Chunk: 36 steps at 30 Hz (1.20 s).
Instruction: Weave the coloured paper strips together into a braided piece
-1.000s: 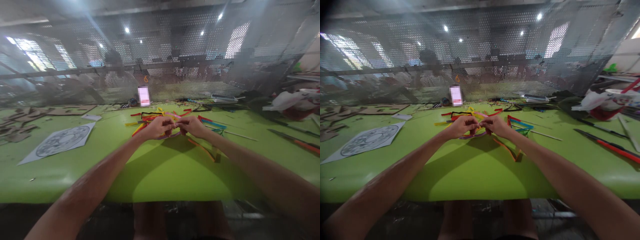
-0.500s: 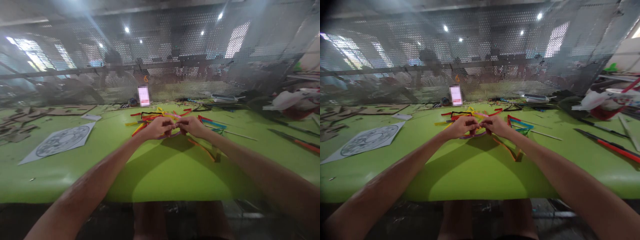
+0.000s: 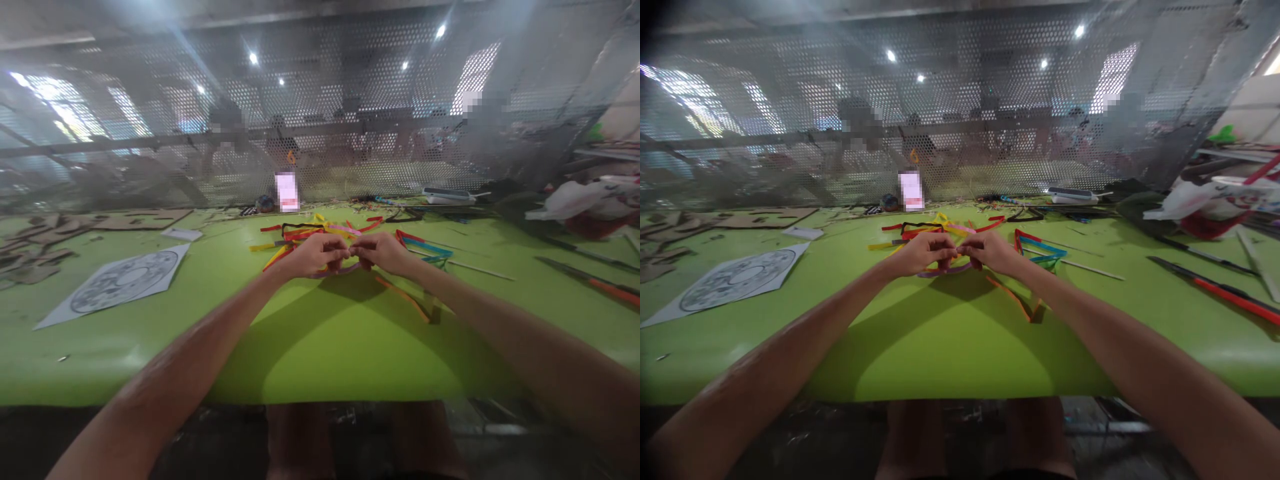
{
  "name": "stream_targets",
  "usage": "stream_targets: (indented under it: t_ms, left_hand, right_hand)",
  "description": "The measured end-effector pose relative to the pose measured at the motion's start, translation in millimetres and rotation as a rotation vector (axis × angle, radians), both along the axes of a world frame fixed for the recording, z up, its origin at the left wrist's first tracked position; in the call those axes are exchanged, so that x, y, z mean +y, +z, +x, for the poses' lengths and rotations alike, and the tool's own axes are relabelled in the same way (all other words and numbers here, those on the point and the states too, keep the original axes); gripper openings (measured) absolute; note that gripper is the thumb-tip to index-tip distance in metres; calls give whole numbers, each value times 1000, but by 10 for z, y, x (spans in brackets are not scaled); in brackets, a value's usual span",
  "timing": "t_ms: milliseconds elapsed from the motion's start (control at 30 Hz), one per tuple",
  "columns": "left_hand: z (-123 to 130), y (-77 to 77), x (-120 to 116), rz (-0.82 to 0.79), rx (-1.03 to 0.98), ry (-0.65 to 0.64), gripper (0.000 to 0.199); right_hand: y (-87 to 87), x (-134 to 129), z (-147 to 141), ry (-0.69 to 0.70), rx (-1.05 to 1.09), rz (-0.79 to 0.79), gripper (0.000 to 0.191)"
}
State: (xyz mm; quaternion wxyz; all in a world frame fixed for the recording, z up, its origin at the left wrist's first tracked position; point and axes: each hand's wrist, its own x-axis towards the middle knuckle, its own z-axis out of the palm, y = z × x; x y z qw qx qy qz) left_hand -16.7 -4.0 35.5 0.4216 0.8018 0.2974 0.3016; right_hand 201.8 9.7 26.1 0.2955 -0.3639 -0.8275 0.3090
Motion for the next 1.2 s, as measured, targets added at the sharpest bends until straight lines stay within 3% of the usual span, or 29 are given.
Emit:
stream_targets:
  t_ms: [300, 1200]
  left_hand:
    - [-59, 25, 14, -82, 8, -75, 32]
    - [-80, -15, 37, -117, 33, -75, 28]
  right_hand:
    - [43, -59, -22, 67, 29, -24, 41]
    - [33, -41, -18, 50, -55, 1, 39]
